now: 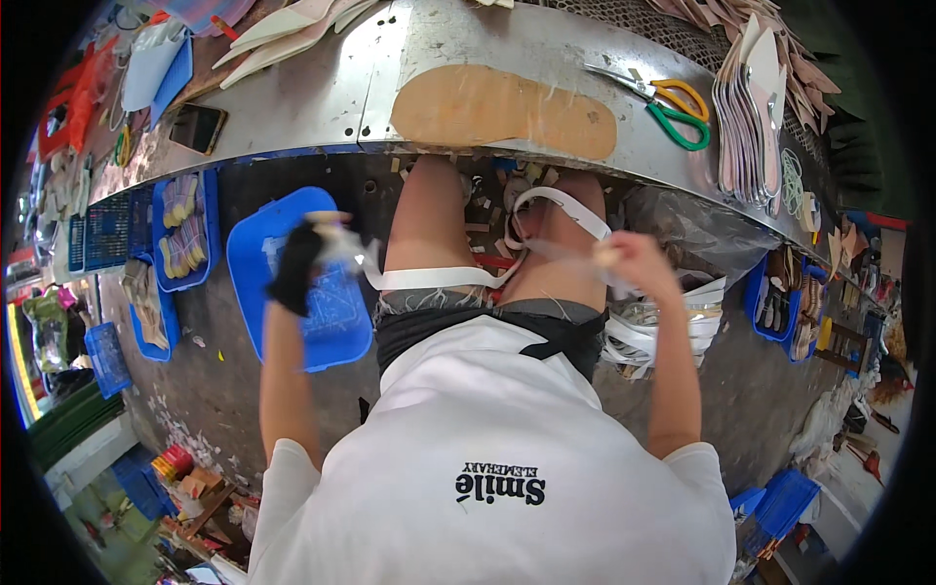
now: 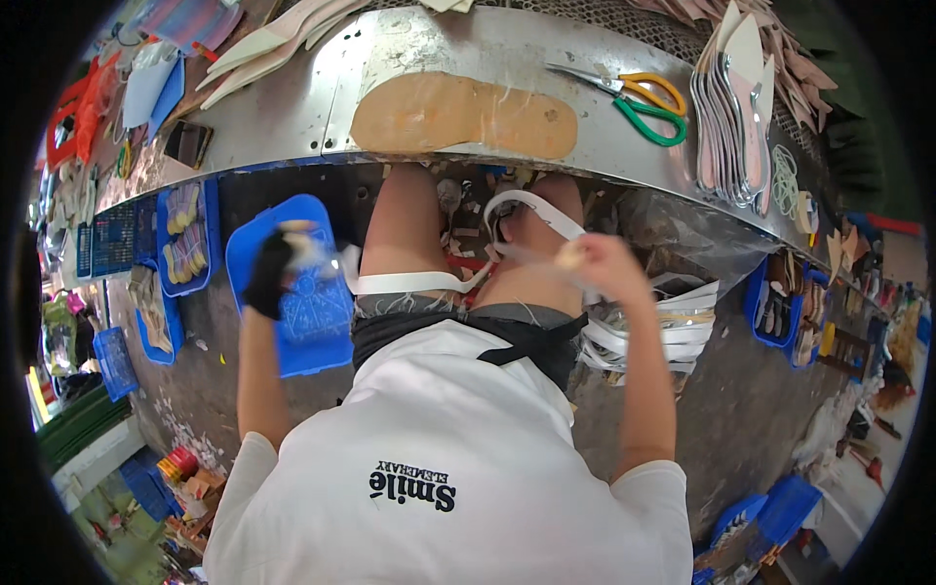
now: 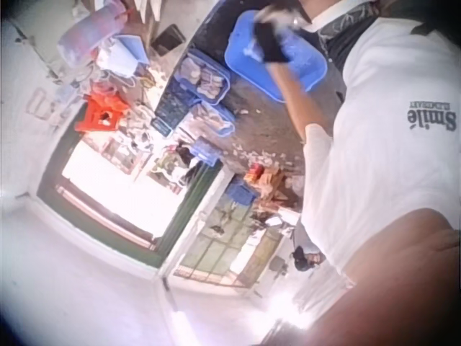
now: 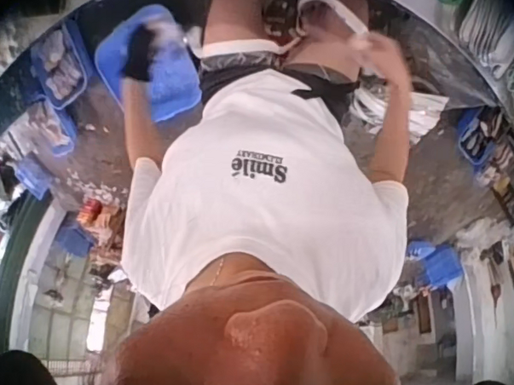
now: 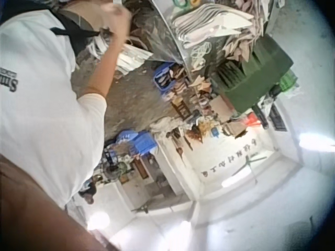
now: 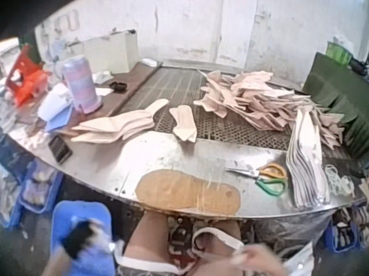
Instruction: Manually applying clear protective film or material to the heels and soles of high-heeled shoe components.
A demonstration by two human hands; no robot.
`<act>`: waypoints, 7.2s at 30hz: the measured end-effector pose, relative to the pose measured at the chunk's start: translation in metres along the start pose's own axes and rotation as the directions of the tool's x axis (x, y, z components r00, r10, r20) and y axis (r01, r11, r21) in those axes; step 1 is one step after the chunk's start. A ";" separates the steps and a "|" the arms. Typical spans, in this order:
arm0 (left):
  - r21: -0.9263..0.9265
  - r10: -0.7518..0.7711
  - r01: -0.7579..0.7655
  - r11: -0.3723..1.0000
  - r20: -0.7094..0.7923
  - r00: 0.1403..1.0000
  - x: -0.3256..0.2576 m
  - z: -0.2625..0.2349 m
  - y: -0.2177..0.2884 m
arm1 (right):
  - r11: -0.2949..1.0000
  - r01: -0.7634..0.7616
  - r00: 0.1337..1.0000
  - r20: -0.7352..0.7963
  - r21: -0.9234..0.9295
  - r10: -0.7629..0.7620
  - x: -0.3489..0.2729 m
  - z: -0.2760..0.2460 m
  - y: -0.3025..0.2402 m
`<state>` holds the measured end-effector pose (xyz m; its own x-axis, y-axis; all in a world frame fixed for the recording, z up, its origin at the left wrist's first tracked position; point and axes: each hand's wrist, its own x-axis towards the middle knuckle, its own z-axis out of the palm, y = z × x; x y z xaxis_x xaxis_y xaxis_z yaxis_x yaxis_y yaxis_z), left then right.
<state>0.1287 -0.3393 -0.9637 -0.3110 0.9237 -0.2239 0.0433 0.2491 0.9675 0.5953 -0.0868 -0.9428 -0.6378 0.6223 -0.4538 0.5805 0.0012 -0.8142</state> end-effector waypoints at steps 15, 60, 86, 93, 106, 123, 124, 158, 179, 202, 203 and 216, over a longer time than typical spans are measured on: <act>0.790 -0.138 -0.115 0.602 0.245 0.960 0.078 0.236 -0.010 | 0.713 -0.121 0.948 -0.292 -0.691 -0.122 0.053 0.049 0.009; 0.089 0.325 -0.317 0.944 -0.096 0.941 -0.062 -0.039 0.237 | 0.658 -0.742 0.231 -0.970 -0.129 0.070 -0.021 -0.177 0.217; -0.324 0.238 -0.223 0.920 0.007 0.971 -0.011 0.101 0.295 | 0.547 0.822 0.567 -0.335 0.161 -0.753 -0.017 0.048 -0.315; 0.013 0.607 -0.613 0.790 -0.153 0.780 -0.024 0.066 0.370 | 0.383 0.699 0.608 -0.220 0.604 -0.763 0.003 0.101 -0.339; -0.468 0.316 -0.746 0.473 -0.701 0.640 0.000 -0.303 0.459 | 0.882 0.311 0.909 0.161 0.355 -0.385 -0.170 0.064 -0.283; -0.421 0.190 -0.530 0.736 -0.623 0.759 0.129 -0.204 0.364 | 0.929 0.338 0.924 -0.134 -0.153 -0.358 -0.290 -0.063 -0.216; -0.406 0.215 -0.536 0.740 -0.613 0.760 0.137 -0.197 0.371 | 0.929 0.333 0.923 -0.147 -0.161 -0.356 -0.282 -0.069 -0.202; 0.967 0.451 0.095 0.236 -0.196 0.871 0.356 -0.121 0.267 | 0.878 0.340 0.868 -0.471 0.336 -0.156 0.285 -0.052 -0.320; 0.769 0.587 -0.573 -0.284 0.612 0.530 0.212 0.016 0.309 | 0.890 0.305 0.943 -0.234 0.338 -0.235 0.165 -0.077 -0.260; -0.501 -0.079 -0.092 0.861 -0.310 0.948 0.121 0.006 0.174 | 0.559 0.312 0.741 -0.171 -0.768 -0.649 0.172 0.055 -0.341; -0.499 -0.094 -0.119 0.858 -0.381 0.920 0.128 0.008 0.173 | 0.565 0.293 0.770 -0.160 -0.771 -0.617 0.179 0.056 -0.342; -0.650 -0.165 -0.223 0.726 -0.481 0.861 0.265 -0.036 0.185 | 0.505 0.860 0.344 -0.823 0.081 -0.453 0.185 -0.006 -0.347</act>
<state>0.0197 -0.0594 -0.8400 -0.7313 0.6143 -0.2964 -0.5164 -0.2147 0.8290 0.2786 0.0327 -0.7421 -0.0654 0.8574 0.5105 -0.2965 0.4718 -0.8304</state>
